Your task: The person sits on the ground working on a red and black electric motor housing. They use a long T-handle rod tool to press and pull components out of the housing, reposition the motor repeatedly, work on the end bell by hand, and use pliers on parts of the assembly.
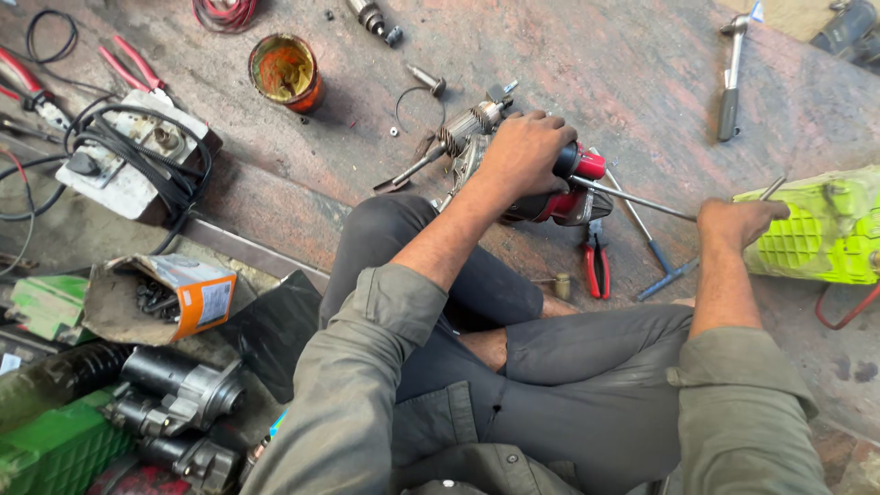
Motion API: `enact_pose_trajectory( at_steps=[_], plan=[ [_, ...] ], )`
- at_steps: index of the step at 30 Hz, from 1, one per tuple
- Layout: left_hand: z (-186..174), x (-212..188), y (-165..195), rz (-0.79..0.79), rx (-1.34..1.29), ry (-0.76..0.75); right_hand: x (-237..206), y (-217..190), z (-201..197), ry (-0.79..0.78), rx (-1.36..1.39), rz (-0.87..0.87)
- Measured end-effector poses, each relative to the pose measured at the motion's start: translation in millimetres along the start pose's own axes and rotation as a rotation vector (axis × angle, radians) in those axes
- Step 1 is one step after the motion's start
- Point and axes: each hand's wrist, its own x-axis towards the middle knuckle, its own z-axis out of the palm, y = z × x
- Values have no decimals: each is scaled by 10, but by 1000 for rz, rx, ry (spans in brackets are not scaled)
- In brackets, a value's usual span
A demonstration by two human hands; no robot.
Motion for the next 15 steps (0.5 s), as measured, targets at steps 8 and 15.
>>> enact_pose_trajectory(
  at_steps=[8,15],
  plan=[
    [-42,14,-125,-59,-103,-76,152,159,-220,227,-41,561],
    [-471,-293,-494,-357,-333,-132,132,71,-126,290,-242,716]
  ],
)
